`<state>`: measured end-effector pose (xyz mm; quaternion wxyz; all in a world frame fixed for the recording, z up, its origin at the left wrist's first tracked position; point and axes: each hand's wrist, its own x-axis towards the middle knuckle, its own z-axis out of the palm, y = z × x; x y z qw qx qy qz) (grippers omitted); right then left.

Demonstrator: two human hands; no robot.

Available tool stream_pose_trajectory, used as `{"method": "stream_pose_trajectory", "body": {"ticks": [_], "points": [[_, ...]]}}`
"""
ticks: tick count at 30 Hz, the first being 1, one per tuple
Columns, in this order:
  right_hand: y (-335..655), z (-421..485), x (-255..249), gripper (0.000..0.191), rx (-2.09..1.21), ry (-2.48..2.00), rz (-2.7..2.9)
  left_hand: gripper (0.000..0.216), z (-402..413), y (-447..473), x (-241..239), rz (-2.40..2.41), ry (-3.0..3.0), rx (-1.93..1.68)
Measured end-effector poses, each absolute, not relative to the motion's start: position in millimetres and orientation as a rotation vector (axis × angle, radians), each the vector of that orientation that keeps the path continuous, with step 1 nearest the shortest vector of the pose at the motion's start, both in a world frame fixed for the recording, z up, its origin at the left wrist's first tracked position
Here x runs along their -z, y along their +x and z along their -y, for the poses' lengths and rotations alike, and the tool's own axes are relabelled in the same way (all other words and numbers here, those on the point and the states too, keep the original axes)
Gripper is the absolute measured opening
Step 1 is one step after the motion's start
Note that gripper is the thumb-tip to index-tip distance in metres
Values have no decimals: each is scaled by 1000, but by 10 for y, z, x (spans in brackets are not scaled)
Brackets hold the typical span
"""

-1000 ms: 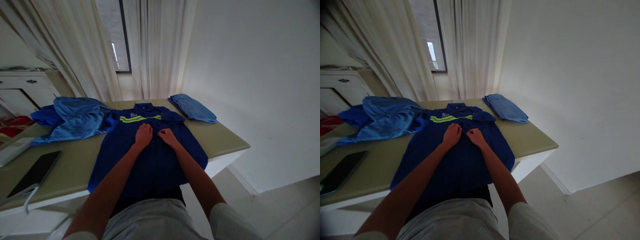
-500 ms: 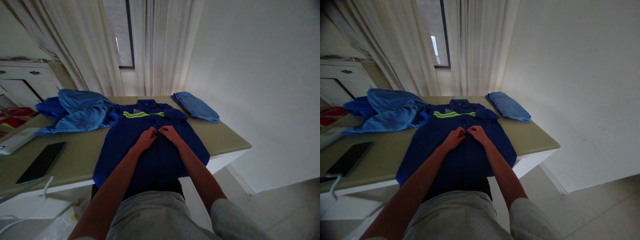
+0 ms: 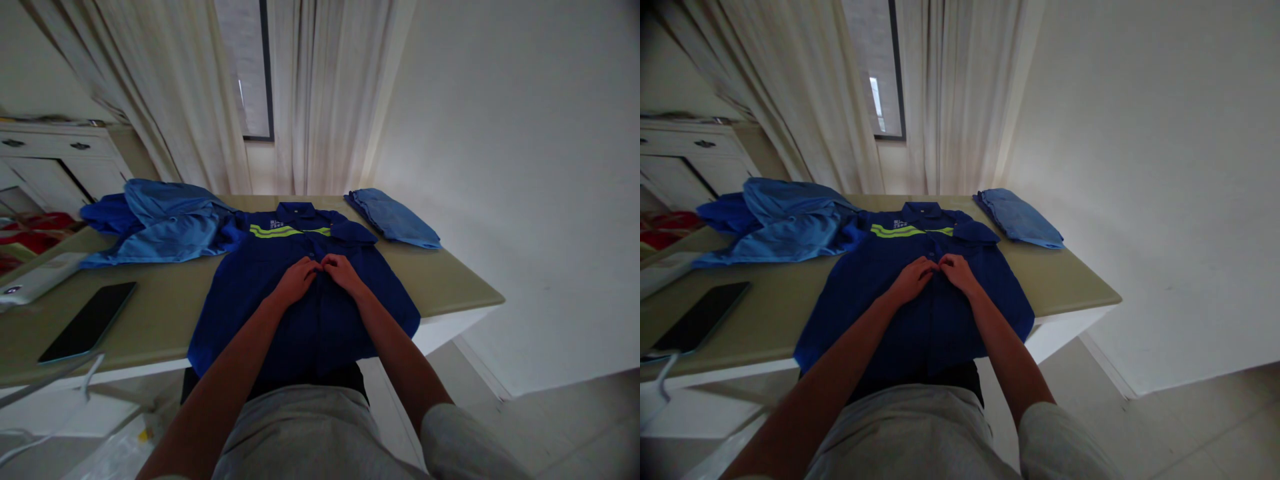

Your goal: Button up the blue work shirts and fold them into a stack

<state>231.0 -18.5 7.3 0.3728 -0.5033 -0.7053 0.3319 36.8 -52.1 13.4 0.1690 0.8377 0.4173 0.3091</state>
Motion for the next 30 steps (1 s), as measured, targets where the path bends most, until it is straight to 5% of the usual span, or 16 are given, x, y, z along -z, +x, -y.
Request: {"method": "stream_pose_trajectory", "body": {"ticks": [30], "points": [[2303, 222, -110, 26, -767, -1340, 1908, 28, 488, 348, -82, -1126, 2383, -966]]}}
